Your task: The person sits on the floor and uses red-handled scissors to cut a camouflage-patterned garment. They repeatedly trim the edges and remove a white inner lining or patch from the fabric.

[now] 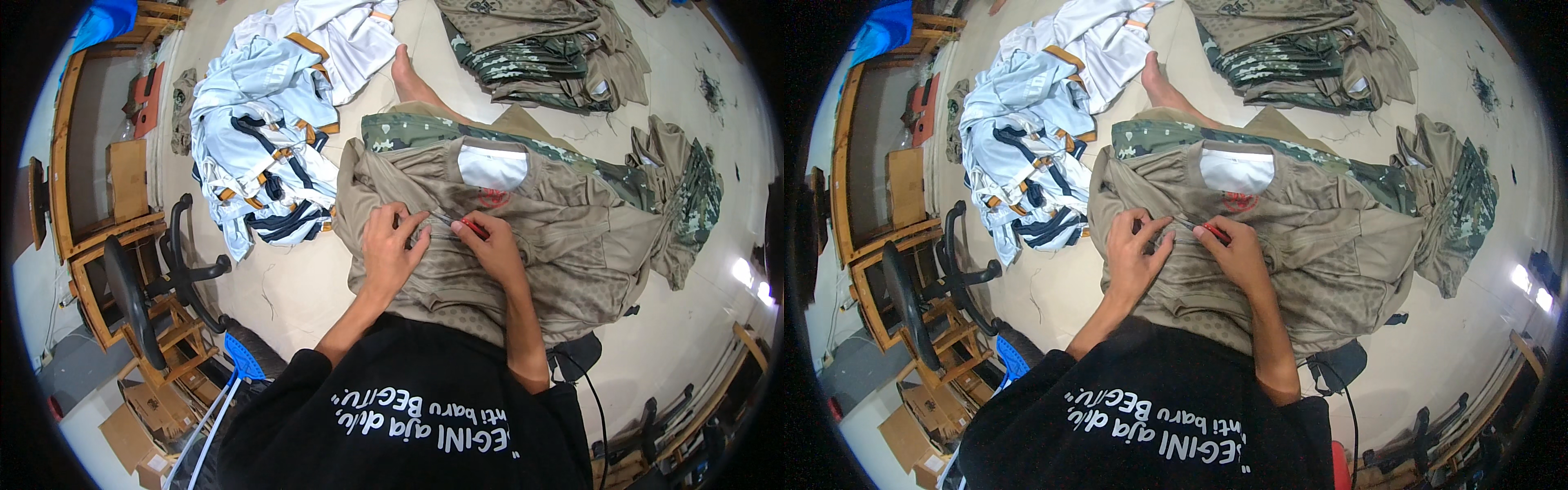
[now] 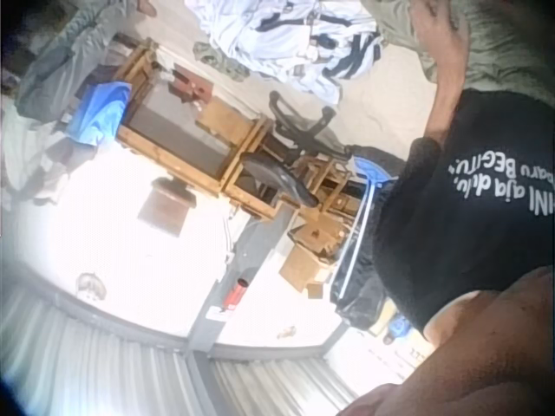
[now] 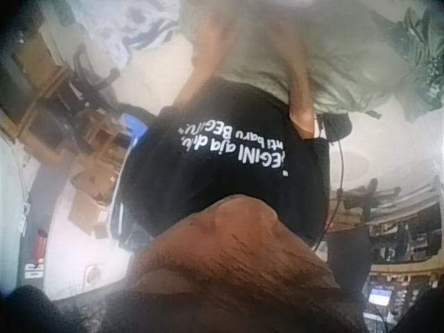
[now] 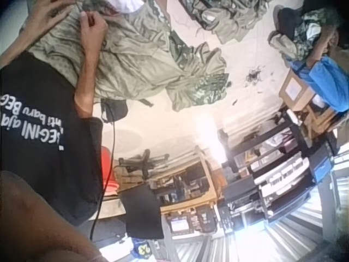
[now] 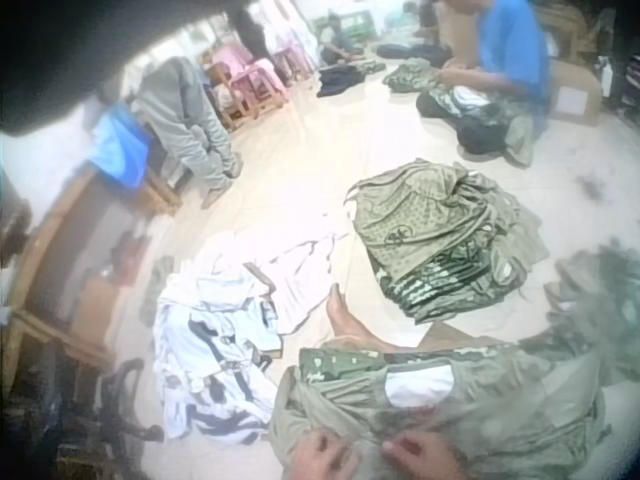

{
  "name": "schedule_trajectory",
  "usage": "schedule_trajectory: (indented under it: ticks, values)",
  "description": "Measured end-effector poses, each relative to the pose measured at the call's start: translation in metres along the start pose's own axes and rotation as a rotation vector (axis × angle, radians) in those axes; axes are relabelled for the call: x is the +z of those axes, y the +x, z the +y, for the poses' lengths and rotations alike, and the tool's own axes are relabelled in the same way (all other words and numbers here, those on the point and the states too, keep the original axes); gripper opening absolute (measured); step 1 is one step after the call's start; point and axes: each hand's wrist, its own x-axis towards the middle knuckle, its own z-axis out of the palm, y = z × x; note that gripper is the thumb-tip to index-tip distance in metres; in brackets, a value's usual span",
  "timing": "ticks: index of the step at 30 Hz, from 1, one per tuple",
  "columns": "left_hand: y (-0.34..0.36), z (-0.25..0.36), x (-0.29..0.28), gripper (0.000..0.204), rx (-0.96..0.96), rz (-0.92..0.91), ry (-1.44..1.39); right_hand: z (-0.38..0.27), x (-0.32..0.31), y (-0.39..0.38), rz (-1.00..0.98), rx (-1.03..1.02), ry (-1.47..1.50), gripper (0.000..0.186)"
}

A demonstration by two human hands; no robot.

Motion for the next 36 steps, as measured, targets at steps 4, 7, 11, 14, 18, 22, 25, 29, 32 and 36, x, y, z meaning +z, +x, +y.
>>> schedule_trajectory:
  ticks: [4,7,11,14,18,22,25,29,32,36]
  values:
    - [0.002,-0.006,0.005,0.013,0.035,-0.016,-0.03,-0.001,0.0,-0.001,-0.003,0.014,0.034,0.031]
    - [0.002,-0.012,0.004,0.007,-0.019,-0.022,-0.155,0.01,0.002,0.0,-0.004,0.036,0.086,0.029]
    - [-0.003,-0.02,-0.003,0.009,-0.099,-0.093,-0.268,0.013,0.005,-0.002,0.015,-0.043,0.04,0.028]
    - [-0.003,-0.021,-0.005,0.009,-0.094,-0.124,-0.268,0.011,0.002,-0.003,0.01,-0.109,0.036,0.032]
    - [-0.002,-0.019,-0.007,0.008,-0.076,-0.138,-0.237,0.01,0.006,-0.004,0.078,-0.23,0.048,0.04]
    - [-0.003,-0.017,-0.009,0.008,-0.066,-0.15,-0.231,-0.005,0.002,-0.009,0.055,-0.267,-0.193,0.045]
    - [-0.002,-0.016,-0.011,0.007,-0.048,-0.16,-0.236,-0.005,0.007,-0.01,0.1,-0.329,-0.23,0.041]
    - [-0.004,-0.016,-0.012,0.007,-0.003,-0.185,-0.228,0.0,0.011,-0.006,0.157,-0.413,-0.248,0.038]
    - [-0.005,-0.017,-0.013,0.007,-0.001,-0.209,-0.223,0.0,0.011,-0.006,0.168,-0.442,-0.261,0.036]
    - [-0.006,-0.018,-0.014,0.012,-0.011,-0.254,-0.213,-0.001,0.01,-0.008,0.159,-0.412,-0.301,0.034]
